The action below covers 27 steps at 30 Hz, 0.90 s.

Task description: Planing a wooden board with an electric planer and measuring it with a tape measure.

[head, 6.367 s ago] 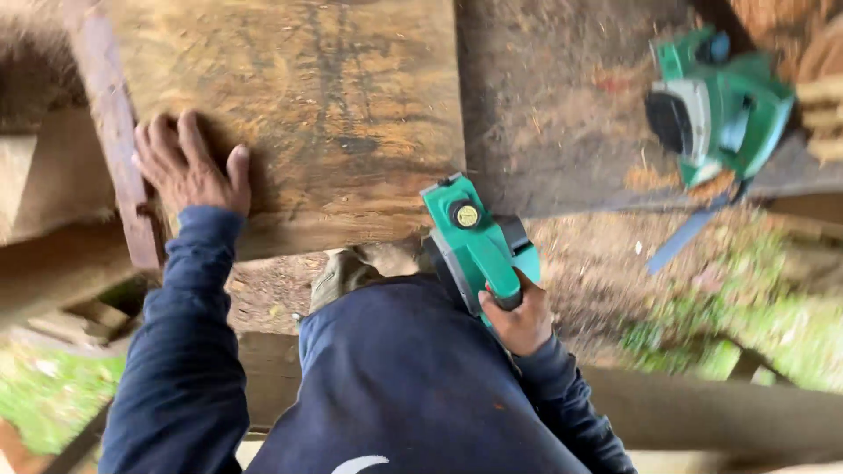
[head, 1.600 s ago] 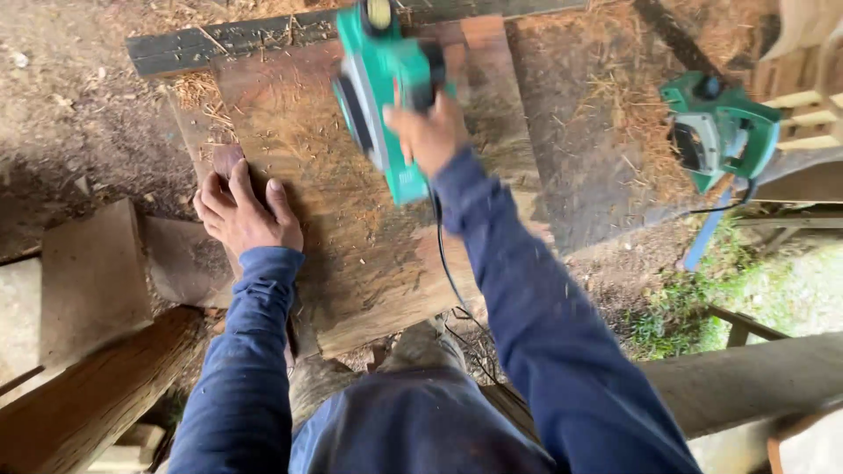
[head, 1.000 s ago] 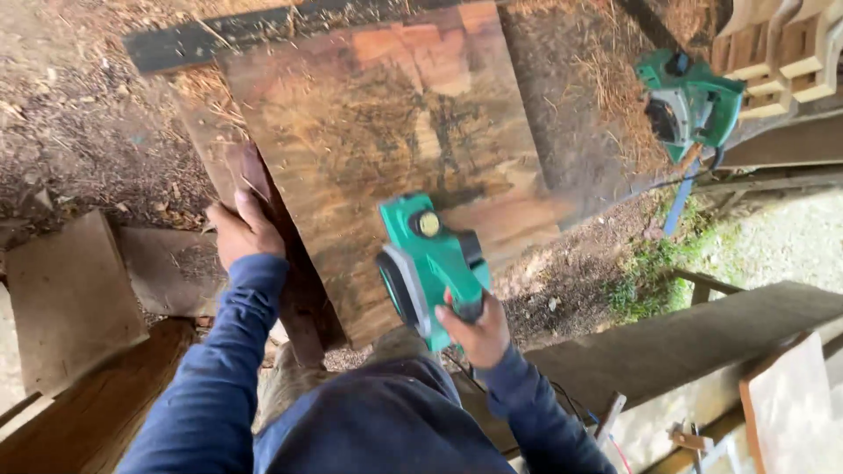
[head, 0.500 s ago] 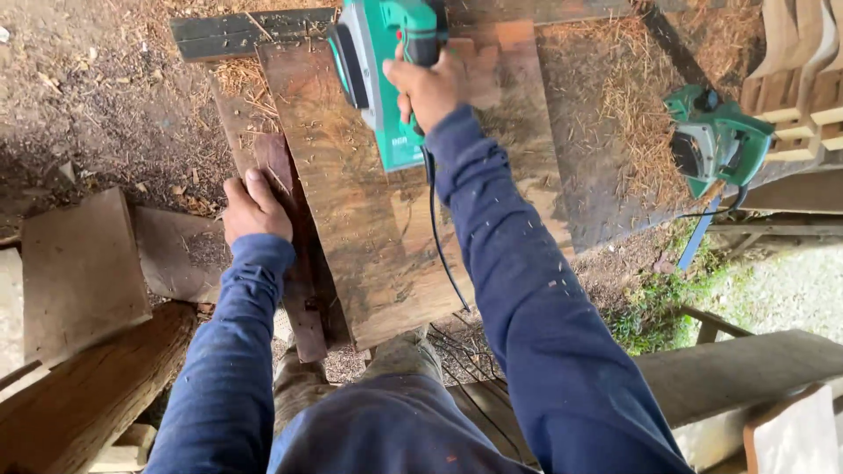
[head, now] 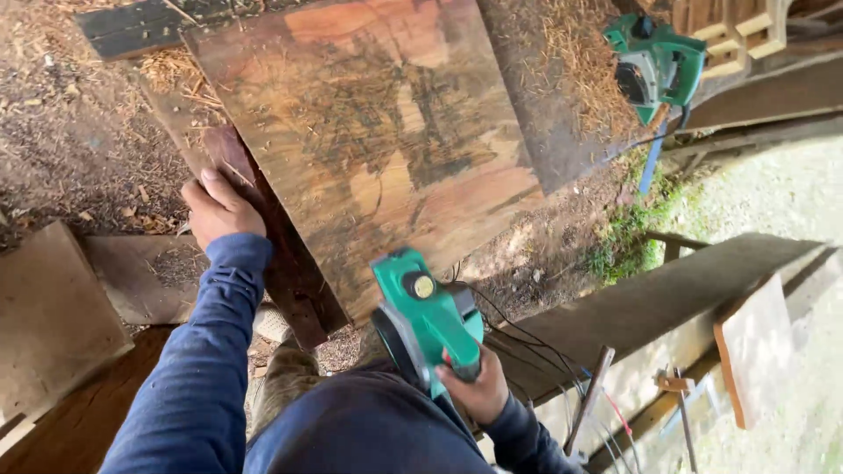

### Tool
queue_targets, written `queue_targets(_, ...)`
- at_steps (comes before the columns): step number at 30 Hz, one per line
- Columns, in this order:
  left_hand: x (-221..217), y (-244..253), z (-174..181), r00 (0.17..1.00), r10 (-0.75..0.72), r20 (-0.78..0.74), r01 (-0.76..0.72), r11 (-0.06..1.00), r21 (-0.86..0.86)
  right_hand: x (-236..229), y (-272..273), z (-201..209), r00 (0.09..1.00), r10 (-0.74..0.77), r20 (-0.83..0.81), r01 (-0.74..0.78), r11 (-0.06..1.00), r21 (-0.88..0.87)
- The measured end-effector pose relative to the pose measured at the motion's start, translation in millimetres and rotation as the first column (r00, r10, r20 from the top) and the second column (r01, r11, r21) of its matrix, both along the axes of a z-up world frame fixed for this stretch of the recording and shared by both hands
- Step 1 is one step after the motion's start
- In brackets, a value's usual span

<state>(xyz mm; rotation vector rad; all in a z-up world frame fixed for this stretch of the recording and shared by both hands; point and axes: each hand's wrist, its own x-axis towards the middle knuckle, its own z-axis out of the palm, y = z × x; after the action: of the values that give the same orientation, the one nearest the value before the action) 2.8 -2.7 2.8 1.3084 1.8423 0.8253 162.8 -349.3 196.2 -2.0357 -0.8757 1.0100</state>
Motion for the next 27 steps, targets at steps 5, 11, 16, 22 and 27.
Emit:
queue_targets(5, 0.1, 2.3, -1.7, 0.999, 0.042, -0.007, -0.042, 0.999, 0.022, -4.4, 102.0, 3.3, 0.987, -0.099, -0.127, 0.094, 0.995, -0.043)
queue_targets(11, -1.5, 4.9, 5.8, 0.999, 0.046, -0.019, -0.047, 0.999, -0.027, 19.2, 269.3, -25.5, 0.983, 0.065, -0.169, -0.035, 0.983, 0.178)
queue_targets(16, 1.6, 6.9, 4.0, 0.998, 0.046, -0.03, -0.05, 0.99, -0.134, 38.6, 415.7, -44.2, 0.971, 0.153, -0.185, -0.081, 0.934, 0.348)
queue_targets(22, 0.1, 7.1, -3.2, 0.999, 0.054, 0.002, -0.053, 0.994, -0.093, 49.8, 395.7, -47.6, 0.968, 0.224, -0.117, -0.179, 0.935, 0.305)
queue_targets(27, -0.1, 7.3, -2.8, 0.998, 0.052, 0.032, -0.05, 0.997, -0.055, 2.2, 188.3, 4.3, 0.975, 0.131, -0.178, -0.109, 0.986, 0.129)
